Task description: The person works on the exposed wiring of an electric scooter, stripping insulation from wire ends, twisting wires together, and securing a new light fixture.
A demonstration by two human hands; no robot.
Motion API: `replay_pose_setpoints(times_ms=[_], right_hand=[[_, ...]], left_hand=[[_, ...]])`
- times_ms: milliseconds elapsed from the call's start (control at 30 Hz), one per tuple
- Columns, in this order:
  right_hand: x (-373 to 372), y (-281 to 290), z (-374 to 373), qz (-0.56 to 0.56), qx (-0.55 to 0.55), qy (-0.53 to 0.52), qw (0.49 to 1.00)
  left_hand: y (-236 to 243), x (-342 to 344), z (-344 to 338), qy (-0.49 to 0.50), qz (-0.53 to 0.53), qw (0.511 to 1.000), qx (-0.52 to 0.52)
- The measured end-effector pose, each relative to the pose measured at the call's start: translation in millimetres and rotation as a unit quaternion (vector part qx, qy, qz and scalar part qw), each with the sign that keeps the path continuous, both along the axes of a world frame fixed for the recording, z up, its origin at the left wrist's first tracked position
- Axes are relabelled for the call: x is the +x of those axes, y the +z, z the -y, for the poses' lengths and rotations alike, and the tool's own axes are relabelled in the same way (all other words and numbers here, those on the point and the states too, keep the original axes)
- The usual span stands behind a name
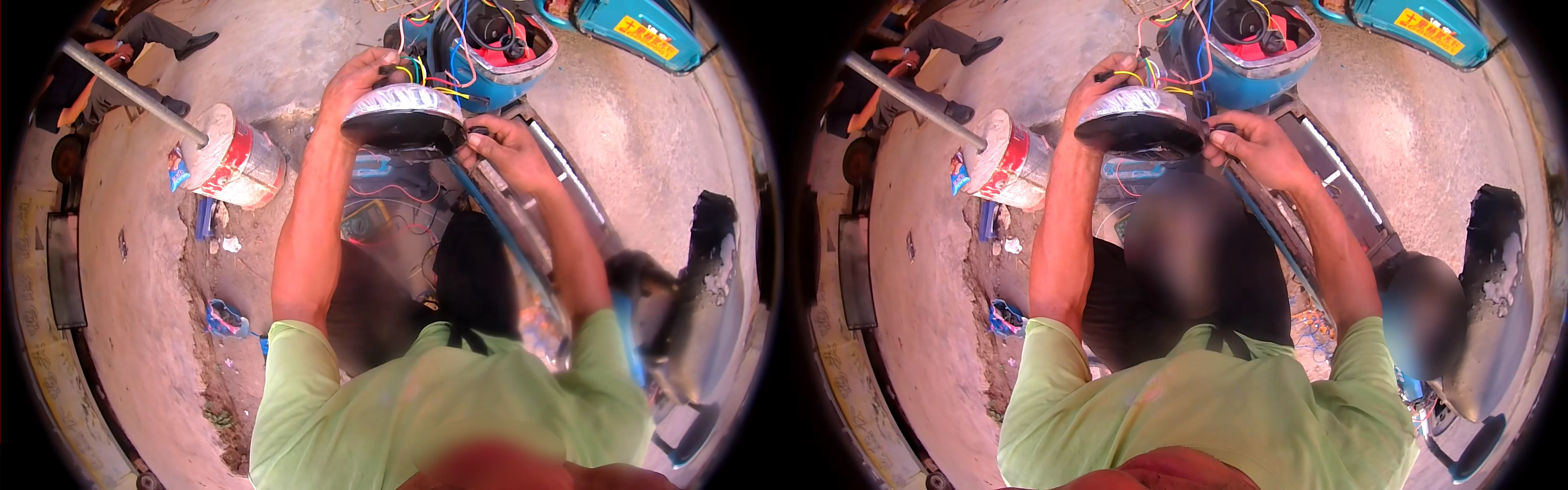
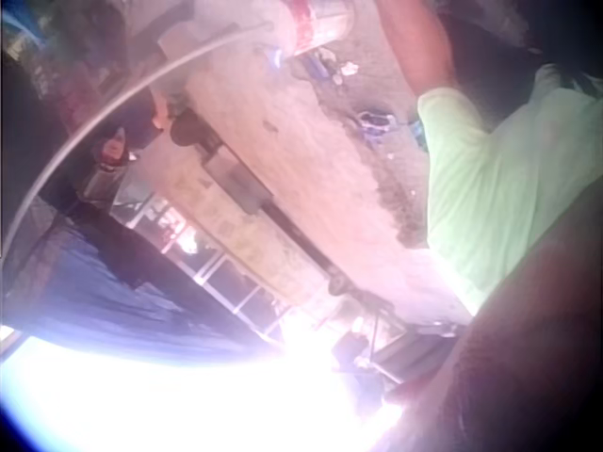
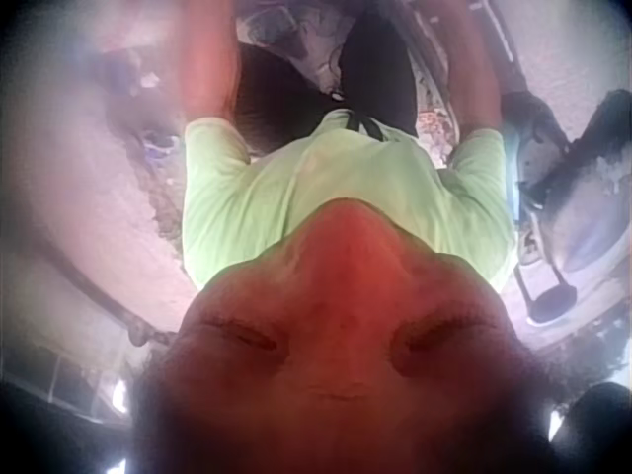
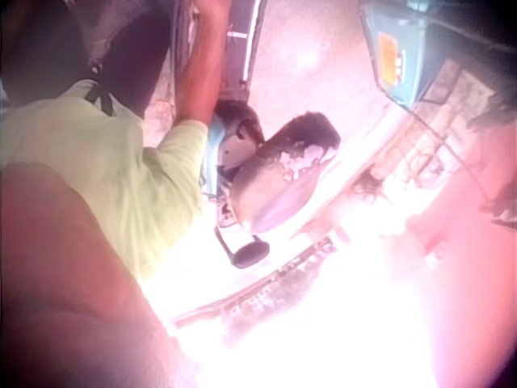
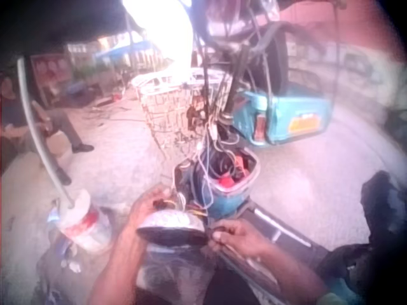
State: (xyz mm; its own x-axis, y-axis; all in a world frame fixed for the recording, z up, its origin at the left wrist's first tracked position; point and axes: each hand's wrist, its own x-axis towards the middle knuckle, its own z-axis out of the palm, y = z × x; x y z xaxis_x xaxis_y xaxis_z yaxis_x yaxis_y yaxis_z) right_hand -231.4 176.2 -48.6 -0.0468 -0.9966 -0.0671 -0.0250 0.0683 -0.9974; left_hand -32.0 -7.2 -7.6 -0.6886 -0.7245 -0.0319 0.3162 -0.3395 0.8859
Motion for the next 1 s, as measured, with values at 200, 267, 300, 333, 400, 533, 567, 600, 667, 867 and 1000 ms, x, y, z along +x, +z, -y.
replay_pose_setpoints(times_ms=[200, 267, 300, 333, 400, 533, 567, 600, 667, 867, 1000], right_hand=[[-2, -4, 2, -0.007, -0.002, 0.009, 1.000], [-2, -6, 3, -0.030, -0.003, 0.016, 0.999], [-1, -5, 2, -0.030, -0.003, 0.015, 0.999], [0, -3, 2, -0.041, -0.010, 0.012, 0.999], [0, -3, 3, -0.052, -0.017, 0.009, 0.998], [-1, -6, 5, -0.107, -0.008, -0.011, 0.994], [-1, -7, 6, -0.117, -0.002, -0.021, 0.993], [-2, -10, 5, -0.117, -0.002, -0.022, 0.993], [-5, -21, 6, -0.066, -0.018, -0.066, 0.995], [-7, -35, 10, -0.047, -0.034, -0.075, 0.995], [-9, -31, 10, -0.050, -0.007, -0.076, 0.996]], left_hand=[[-4, 2, 2, -0.116, -0.102, 0.988, -0.024], [-2, 1, -2, -0.090, -0.083, 0.992, -0.035], [1, 0, -6, -0.064, -0.065, 0.995, -0.046], [2, 0, -8, -0.075, -0.072, 0.994, -0.044], [-2, 0, -3, -0.087, -0.080, 0.991, -0.058], [-6, -1, 0, -0.094, -0.084, 0.989, -0.082], [-6, -2, 0, -0.089, -0.081, 0.989, -0.080], [-5, -3, -1, -0.090, -0.081, 0.989, -0.080], [-3, -5, -3, -0.065, -0.073, 0.992, -0.081], [-4, -3, 0, -0.064, -0.073, 0.989, -0.111], [-3, -3, 0, -0.080, -0.075, 0.989, -0.098]])
